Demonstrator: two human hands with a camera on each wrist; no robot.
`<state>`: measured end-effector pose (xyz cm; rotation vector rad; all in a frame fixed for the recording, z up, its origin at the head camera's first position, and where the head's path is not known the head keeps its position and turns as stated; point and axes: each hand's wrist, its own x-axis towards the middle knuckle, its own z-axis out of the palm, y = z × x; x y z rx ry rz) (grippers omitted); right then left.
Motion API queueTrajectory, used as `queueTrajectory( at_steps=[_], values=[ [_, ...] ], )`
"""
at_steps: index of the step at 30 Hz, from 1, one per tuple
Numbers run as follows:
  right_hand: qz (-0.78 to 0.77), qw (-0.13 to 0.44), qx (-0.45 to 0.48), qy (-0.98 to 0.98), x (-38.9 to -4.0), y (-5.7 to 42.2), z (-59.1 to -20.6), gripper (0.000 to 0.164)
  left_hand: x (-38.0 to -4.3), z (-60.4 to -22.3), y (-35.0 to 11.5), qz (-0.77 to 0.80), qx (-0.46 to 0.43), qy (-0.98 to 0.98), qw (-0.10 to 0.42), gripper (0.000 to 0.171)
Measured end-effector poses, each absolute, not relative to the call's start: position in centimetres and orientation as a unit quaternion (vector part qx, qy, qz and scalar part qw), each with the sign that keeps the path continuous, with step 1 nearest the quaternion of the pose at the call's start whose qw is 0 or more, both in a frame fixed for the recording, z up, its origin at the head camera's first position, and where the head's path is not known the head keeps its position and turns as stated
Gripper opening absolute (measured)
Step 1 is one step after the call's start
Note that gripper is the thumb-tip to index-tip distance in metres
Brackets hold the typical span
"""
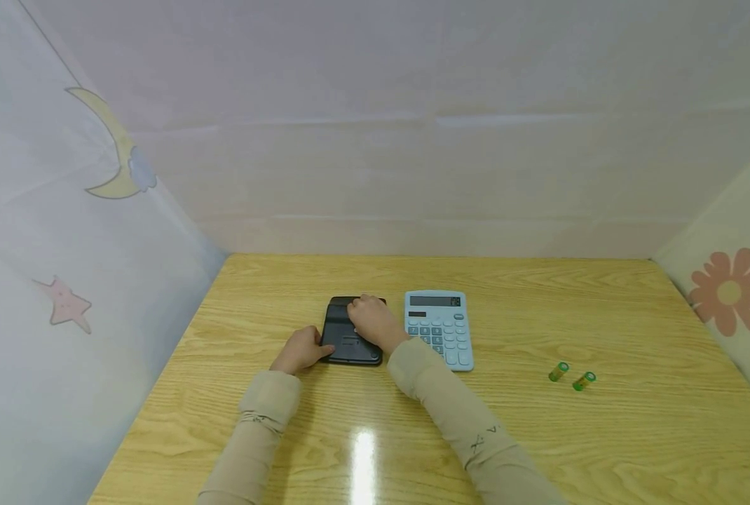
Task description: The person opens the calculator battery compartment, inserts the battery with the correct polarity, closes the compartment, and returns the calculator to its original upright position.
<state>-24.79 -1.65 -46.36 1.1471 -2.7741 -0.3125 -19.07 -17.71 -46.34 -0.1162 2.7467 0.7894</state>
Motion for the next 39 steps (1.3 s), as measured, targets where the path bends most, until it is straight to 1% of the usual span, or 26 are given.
queueTrajectory(
  at_steps=[8, 15, 21, 25, 30, 39],
  values=[
    [-0.114, 0.071, 0.379, -0.915, -24.60, -1.67, -46.45, 0.039, -18.67, -46.05, -17.57, 0.269, -0.028, 0.953, 0.134, 0.027],
    [-0.117, 0.092, 0.385, -0.911, -24.64, -1.64, -46.57, 0.036, -18.86, -46.35, -17.56, 0.290, -0.038, 0.943, 0.157, 0.027],
    [-0.119, 0.086, 0.380, -0.913, -24.67, -1.64, -46.42, 0.040, -18.91, -46.27, -17.55, 0.291, -0.039, 0.943, 0.158, 0.026],
    [-0.098, 0.070, 0.369, -0.922, -24.74, -1.70, -46.39, 0.044, -18.89, -46.22, -17.59, 0.283, -0.038, 0.946, 0.153, 0.026],
    [-0.072, 0.057, 0.359, -0.929, -24.74, -1.68, -46.45, 0.044, -18.90, -46.27, -17.70, 0.281, -0.034, 0.947, 0.150, 0.026],
    [-0.022, 0.051, 0.353, -0.934, -24.84, -1.47, -46.50, 0.040, -18.99, -46.24, -17.75, 0.312, -0.045, 0.934, 0.167, 0.025]
  ],
)
